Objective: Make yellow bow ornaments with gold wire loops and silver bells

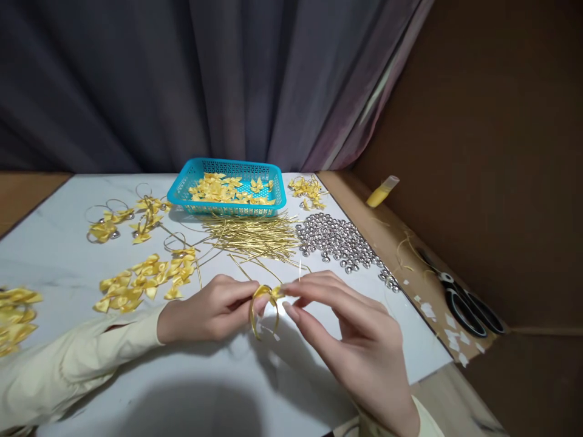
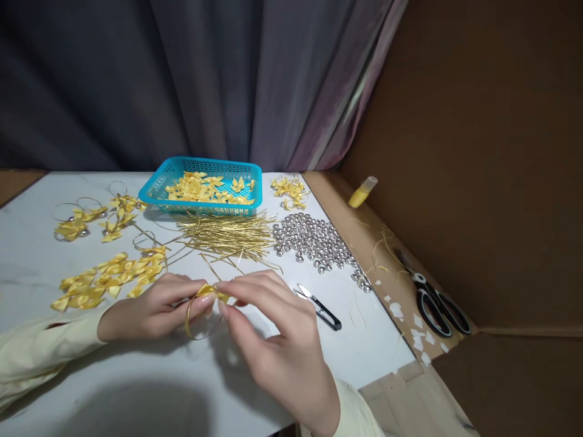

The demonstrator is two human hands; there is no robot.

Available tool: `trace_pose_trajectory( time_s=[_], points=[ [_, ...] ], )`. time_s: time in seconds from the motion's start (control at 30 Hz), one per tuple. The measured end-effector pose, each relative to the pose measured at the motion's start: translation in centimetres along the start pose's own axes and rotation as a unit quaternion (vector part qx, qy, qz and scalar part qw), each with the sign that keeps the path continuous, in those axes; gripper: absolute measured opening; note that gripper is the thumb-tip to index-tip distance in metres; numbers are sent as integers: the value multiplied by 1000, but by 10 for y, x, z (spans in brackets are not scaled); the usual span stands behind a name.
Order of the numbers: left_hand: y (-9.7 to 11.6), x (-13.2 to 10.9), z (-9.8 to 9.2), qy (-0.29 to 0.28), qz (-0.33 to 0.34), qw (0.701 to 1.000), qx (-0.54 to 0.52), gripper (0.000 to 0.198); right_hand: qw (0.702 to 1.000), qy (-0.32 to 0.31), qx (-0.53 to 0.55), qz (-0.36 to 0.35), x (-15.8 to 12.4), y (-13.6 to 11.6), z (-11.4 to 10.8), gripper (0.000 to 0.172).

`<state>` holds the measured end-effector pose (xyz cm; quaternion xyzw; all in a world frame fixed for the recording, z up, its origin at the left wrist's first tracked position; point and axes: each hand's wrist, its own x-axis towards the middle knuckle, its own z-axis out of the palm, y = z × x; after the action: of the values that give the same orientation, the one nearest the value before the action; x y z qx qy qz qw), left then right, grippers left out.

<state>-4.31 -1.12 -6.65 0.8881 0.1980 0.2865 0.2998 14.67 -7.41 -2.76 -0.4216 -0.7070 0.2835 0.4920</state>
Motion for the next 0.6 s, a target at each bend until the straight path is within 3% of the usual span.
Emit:
trace_pose_trajectory(
  time_s=[0.07,0.17,0.3,0.4,0.6],
  points=[
    [0,0,0,5,-11,1000,-2,29,999,25,33,6,-5,-1,3,24],
    [2,0,0,6,-27,1000,-13,28,997,61,-6,40,-13,0,9,17],
    [4,-1,0,15,-20,999,-20,31,994,38,-66,78,-18,3,23,4],
    [4,-1,0,15,-13,1000,-15,31,993,12,-61,98,-19,4,27,6],
    [3,-1,0,12,4,1000,16,31,994,21,-71,79,-17,-2,20,11]
  ],
)
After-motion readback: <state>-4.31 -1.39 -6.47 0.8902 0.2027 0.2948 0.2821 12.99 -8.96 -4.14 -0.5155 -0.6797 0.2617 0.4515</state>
